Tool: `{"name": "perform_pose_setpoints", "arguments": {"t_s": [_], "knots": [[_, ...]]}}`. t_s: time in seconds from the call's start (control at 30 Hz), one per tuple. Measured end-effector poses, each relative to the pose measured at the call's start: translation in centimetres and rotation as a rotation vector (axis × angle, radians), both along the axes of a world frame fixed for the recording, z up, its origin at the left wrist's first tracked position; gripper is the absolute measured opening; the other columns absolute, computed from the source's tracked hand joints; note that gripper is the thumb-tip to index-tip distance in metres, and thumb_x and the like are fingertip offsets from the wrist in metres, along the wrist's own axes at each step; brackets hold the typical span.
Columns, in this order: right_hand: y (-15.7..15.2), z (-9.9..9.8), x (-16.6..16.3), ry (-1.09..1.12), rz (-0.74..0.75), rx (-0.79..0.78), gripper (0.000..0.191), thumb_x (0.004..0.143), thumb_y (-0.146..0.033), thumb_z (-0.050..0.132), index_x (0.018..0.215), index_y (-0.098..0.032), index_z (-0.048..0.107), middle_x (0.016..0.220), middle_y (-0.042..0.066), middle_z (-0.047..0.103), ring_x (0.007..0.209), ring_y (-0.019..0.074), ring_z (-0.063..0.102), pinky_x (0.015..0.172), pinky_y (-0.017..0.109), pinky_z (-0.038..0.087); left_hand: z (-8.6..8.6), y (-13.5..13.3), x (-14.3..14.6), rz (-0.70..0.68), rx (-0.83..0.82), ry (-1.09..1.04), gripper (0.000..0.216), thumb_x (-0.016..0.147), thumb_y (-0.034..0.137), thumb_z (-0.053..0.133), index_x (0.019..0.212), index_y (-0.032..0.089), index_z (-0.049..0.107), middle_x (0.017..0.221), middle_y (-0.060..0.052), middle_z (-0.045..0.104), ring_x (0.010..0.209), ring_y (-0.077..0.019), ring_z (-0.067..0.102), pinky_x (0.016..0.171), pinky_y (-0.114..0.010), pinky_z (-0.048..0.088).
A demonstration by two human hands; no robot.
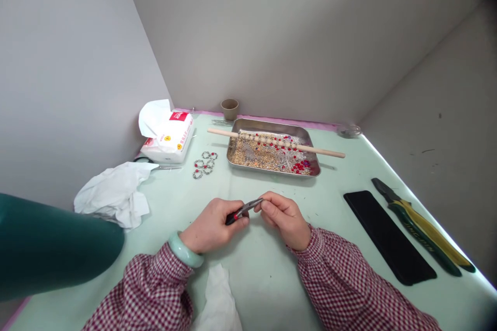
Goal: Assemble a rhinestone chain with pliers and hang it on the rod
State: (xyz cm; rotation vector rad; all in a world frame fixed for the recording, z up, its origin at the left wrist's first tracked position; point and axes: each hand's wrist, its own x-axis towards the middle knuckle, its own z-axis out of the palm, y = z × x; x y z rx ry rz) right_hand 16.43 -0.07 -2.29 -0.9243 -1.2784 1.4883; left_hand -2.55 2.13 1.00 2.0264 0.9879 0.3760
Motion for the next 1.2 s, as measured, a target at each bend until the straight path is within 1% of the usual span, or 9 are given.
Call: {"name": "perform_pose_setpoints", "arguments": {"t_s": [0.1,0.17,0.37,0.5,0.6,0.7,0.83,1.03,1.2], "knots": [[0.2,0.02,0.21,0.045,0.075,-0.064,0.027,0.085,-0.04,0.052,0.08,-0.015,0.059,0.046,-0.009,0.028,0.041,0.006,0.022,0.041,0.021,0.017,0.15,0.06,-0.15,-0.035,-0.03,-0.003,0.015,0.083,0.025,0.047,0.075,0.015,0.056,0.06,0.005,0.042,0.057,-0.009,0.038,0.054,-0.021,0.029],[0.36,-0.01,0.33,0.068,0.11,-0.098,0.027,0.085,-0.041,0.052,0.079,-0.014,0.058,0.045,-0.01,0.026,0.04,0.0058,0.021,0.04,0.021,0.016,0.14,0.02,-0.12,-0.02,-0.009,-0.003,0.016,0.083,0.025,0.047,0.074,0.015,0.056,0.059,0.004,0.042,0.056,-0.0092,0.037,0.054,-0.021,0.029],[0.42,-0.33,0.25,0.055,0.163,-0.121,0.027,0.084,-0.04,0.053,0.081,-0.014,0.061,0.046,-0.009,0.027,0.04,0.0055,0.02,0.04,0.021,0.015,0.03,-0.13,0.1,-0.011,0.033,-0.005,0.016,0.083,0.025,0.046,0.081,0.015,0.059,0.061,0.003,0.046,0.057,-0.0099,0.039,0.055,-0.022,0.03],[0.4,-0.4,0.22,0.041,0.129,-0.107,0.027,0.084,-0.039,0.053,0.081,-0.014,0.062,0.047,-0.009,0.028,0.041,0.0055,0.02,0.041,0.021,0.015,0.02,-0.09,0.15,0.001,0.054,0.007,0.013,0.083,0.025,0.047,0.082,0.016,0.058,0.062,0.004,0.046,0.057,-0.0099,0.04,0.055,-0.022,0.03],[0.44,-0.38,0.24,0.073,0.098,-0.104,0.025,0.085,-0.037,0.052,0.081,-0.014,0.061,0.047,-0.009,0.028,0.042,0.0055,0.02,0.041,0.021,0.014,-0.06,-0.07,0.25,0.021,0.101,0.022,0.011,0.081,0.025,0.05,0.076,0.017,0.054,0.061,0.004,0.045,0.056,-0.0098,0.039,0.054,-0.022,0.029],[0.44,-0.43,0.24,0.104,0.071,-0.102,0.024,0.086,-0.035,0.052,0.08,-0.014,0.061,0.047,-0.009,0.028,0.041,0.0055,0.019,0.041,0.021,0.014,-0.21,-0.12,0.39,0.056,0.182,0.044,0.009,0.08,0.023,0.051,0.073,0.017,0.05,0.064,0.003,0.049,0.059,-0.0108,0.042,0.056,-0.022,0.03],[0.38,-0.64,0.2,0.052,0.007,-0.054,0.024,0.087,-0.035,0.051,0.081,-0.014,0.061,0.047,-0.008,0.029,0.042,0.0059,0.021,0.041,0.021,0.015,-0.43,-0.24,0.51,0.085,0.257,0.072,0.006,0.081,0.02,0.048,0.076,0.017,0.052,0.07,0.0,0.053,0.063,-0.0127,0.046,0.059,-0.023,0.032],[0.23,-0.76,0.14,-0.042,-0.041,0.015,0.024,0.088,-0.036,0.05,0.085,-0.015,0.062,0.05,-0.007,0.031,0.045,0.0065,0.025,0.043,0.021,0.018,-0.56,-0.26,0.51,0.083,0.263,0.085,0.01,0.082,0.021,0.047,0.073,0.017,0.049,0.066,0.002,0.051,0.06,-0.0116,0.044,0.057,-0.023,0.031],[0.21,-0.57,0.24,-0.07,-0.03,0.039,0.024,0.088,-0.036,0.05,0.085,-0.015,0.062,0.051,-0.006,0.033,0.046,0.0062,0.026,0.043,0.021,0.02,-0.58,-0.22,0.41,0.059,0.227,0.07,0.014,0.083,0.022,0.047,0.069,0.017,0.047,0.06,0.004,0.046,0.056,-0.0096,0.04,0.055,-0.022,0.029]]}}
